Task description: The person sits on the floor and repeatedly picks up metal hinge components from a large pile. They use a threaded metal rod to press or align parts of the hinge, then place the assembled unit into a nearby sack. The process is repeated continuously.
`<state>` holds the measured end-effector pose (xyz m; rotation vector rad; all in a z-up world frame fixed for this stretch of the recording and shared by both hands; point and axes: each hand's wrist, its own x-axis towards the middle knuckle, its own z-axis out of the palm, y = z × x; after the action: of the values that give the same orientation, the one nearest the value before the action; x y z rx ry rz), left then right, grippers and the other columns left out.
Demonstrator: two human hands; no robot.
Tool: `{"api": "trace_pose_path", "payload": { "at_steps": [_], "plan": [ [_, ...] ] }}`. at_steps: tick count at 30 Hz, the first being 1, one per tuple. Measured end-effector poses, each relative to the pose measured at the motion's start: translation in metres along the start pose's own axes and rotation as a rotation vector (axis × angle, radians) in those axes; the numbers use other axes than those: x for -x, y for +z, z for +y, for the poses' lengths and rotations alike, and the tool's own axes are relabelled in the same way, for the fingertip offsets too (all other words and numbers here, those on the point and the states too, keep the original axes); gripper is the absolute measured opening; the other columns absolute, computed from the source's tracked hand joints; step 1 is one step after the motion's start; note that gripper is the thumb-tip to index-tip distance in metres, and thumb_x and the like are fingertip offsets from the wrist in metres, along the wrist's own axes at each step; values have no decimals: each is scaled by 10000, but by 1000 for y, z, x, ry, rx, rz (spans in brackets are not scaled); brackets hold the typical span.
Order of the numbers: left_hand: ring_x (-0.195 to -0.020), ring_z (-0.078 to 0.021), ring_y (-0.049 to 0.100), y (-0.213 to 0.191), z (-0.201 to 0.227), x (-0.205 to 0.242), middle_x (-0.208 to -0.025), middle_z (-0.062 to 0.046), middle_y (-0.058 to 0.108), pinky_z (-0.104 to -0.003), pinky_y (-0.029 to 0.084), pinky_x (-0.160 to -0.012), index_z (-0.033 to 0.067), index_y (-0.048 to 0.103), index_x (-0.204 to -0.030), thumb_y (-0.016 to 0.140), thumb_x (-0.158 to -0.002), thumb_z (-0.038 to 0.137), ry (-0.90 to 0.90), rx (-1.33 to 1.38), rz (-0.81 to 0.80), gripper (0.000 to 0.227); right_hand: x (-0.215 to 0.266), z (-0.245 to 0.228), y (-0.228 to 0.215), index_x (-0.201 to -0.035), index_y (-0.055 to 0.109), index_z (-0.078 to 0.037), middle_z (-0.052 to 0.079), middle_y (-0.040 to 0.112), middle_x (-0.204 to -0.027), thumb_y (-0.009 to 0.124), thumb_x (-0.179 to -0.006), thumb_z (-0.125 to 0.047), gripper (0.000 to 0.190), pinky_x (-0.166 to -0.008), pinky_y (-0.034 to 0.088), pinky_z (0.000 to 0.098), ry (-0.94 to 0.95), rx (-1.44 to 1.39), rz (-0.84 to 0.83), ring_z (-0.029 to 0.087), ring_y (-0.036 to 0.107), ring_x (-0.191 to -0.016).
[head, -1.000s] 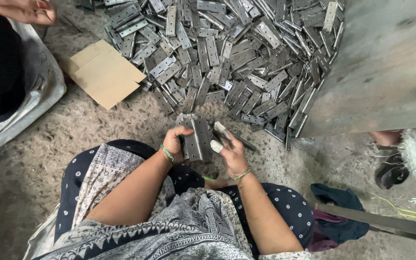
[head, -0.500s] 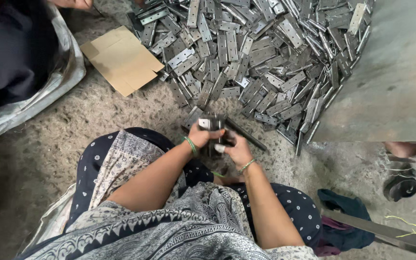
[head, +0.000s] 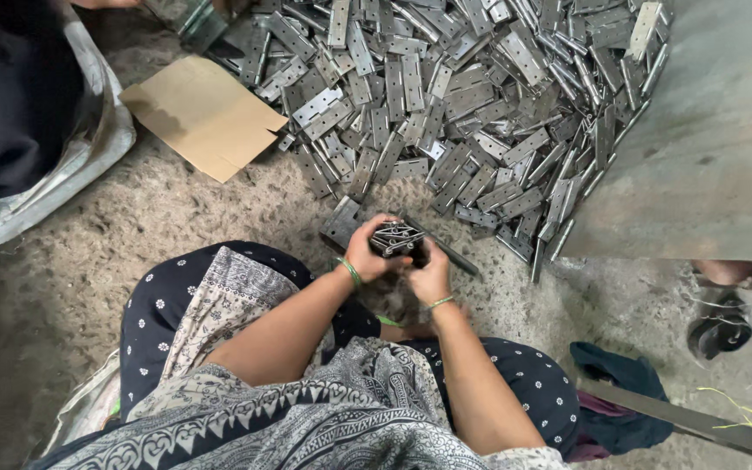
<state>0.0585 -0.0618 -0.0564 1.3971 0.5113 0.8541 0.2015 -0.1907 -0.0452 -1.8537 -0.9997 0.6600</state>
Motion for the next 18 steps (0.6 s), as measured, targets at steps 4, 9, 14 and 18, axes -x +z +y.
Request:
{"api": "trace_pose_path", "payload": {
  "at_steps": [4,9,14,18],
  "plan": [
    [-971,-189,680,-16,4,-7,-1037,-63,735,-336,557,-897,99,684,-1099,996,-486,183,-12,-207,-106,693,-3,10,25,-1261,664,-46,123,750,-1131,779,-727,84,562,-923,557,349,-62,169,101,227,715,-1048],
    [-926,-165,702,-19,-1,-4,-1007,-61,736,-316,568,-875,96,680,-1075,982,-533,164,-124,-219,-141,623,6,15,34,-1230,721,-131,151,776,-1066,729,-736,48,526,-868,571,376,105,389,150,290,739,-1030],
    [-933,-132,700,-26,-9,1,-1022,-45,738,-311,569,-864,88,680,-1105,969,-527,112,-118,-257,-150,646,1,19,27,-1217,707,-93,164,769,-1117,753,-682,8,547,-922,573,379,31,224,37,297,748,-1081],
    [-930,-67,678,-17,-10,0,-1013,14,750,-267,579,-856,112,684,-1134,953,-578,105,-332,-62,-154,618,-28,43,-28,-1235,691,-77,221,720,-1157,868,-654,-91,608,-927,548,422,-32,493,58,383,689,-1084]
  ]
}}
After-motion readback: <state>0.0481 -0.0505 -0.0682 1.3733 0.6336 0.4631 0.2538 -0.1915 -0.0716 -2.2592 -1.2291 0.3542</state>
